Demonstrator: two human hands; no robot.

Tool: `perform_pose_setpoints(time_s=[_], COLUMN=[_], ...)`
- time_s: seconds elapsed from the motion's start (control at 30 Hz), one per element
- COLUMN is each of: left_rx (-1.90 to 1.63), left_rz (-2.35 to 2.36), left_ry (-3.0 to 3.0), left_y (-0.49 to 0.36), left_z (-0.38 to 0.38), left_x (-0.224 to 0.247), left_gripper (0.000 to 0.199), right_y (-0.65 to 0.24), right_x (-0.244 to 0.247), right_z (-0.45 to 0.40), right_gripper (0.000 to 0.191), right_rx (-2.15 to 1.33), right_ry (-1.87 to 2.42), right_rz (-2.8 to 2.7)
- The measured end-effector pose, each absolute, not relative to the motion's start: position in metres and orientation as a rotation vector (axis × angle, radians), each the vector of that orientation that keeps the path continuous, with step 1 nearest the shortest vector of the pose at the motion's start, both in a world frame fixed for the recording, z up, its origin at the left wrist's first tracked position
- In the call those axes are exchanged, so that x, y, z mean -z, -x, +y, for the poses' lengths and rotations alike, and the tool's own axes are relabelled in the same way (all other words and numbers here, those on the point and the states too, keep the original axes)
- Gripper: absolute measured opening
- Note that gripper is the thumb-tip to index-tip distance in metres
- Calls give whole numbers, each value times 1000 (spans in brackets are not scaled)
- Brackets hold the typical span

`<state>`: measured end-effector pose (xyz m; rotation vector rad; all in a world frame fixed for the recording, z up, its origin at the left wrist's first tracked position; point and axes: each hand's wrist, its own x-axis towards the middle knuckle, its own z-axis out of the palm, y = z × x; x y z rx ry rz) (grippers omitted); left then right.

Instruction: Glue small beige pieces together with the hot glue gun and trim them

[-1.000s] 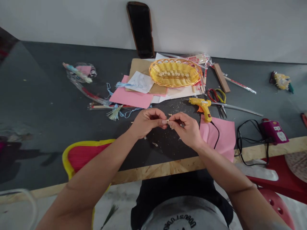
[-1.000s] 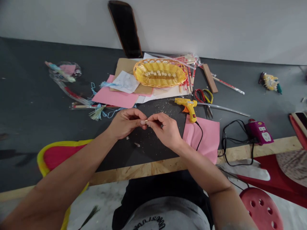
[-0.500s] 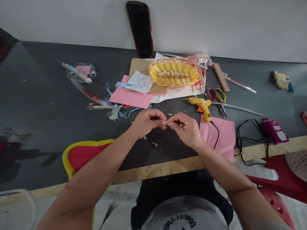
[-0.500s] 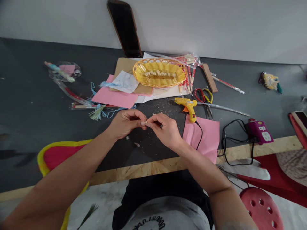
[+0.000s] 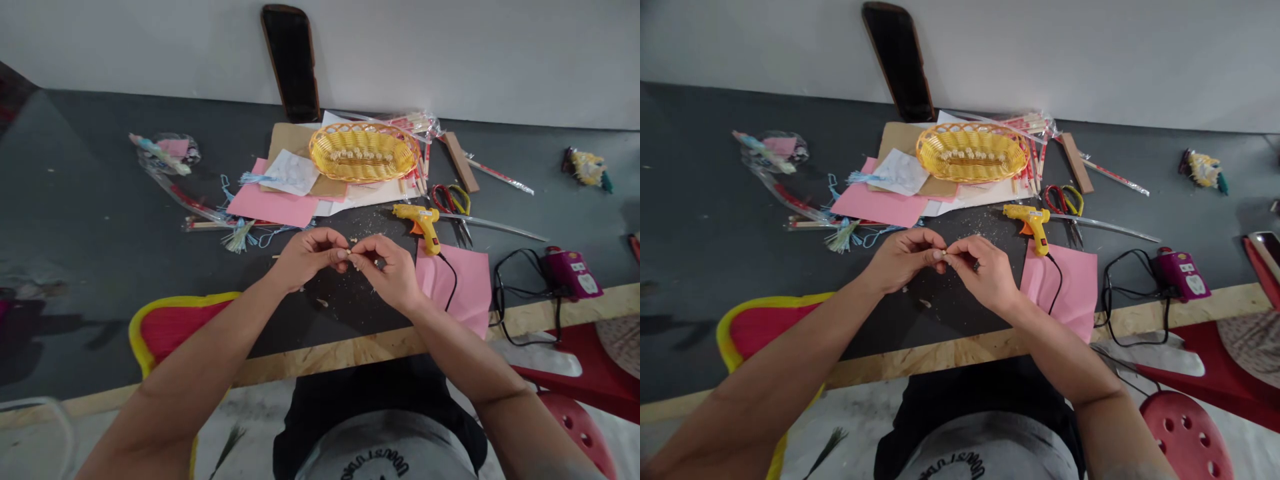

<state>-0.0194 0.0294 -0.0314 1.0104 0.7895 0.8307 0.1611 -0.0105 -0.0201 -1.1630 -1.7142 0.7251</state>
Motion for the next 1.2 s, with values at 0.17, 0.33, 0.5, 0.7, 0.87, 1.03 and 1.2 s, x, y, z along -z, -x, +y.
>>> perform_pose_setpoints(time_s=[0.17,0.33,0.5,0.7,0.87,1.03,1.2], left_rx=[-831,-854,-877,-889,-890,-868,-853], left_rz=[766,771,774,759,714,725,750], left_ry=[-996,-973,-1021,-1036,-972,-945,-950], left_y=[18,19,21,22,22,22,22], left_z=[27,27,27,28,29,29,29], left_x=[30,33,35,35,34,33,31], left_gripper=[26,27,22,19,27,40,43], right_y=[-163,-163,-162,-162,-163,-163,-163], right_x=[23,28,29,27,25,27,29], right_z=[-11,-10,-8,-10,-10,-10,-10], right_gripper=[8,9,10,8,11,13,12], right_rx=[-644,-677,-668,-677,-671,-647,-608], right_ry=[1081,1065,1079,1096,1090,1072,1058], right_rz=[-1752,-1737,-1733,-1721,-1745,-1763,-1804])
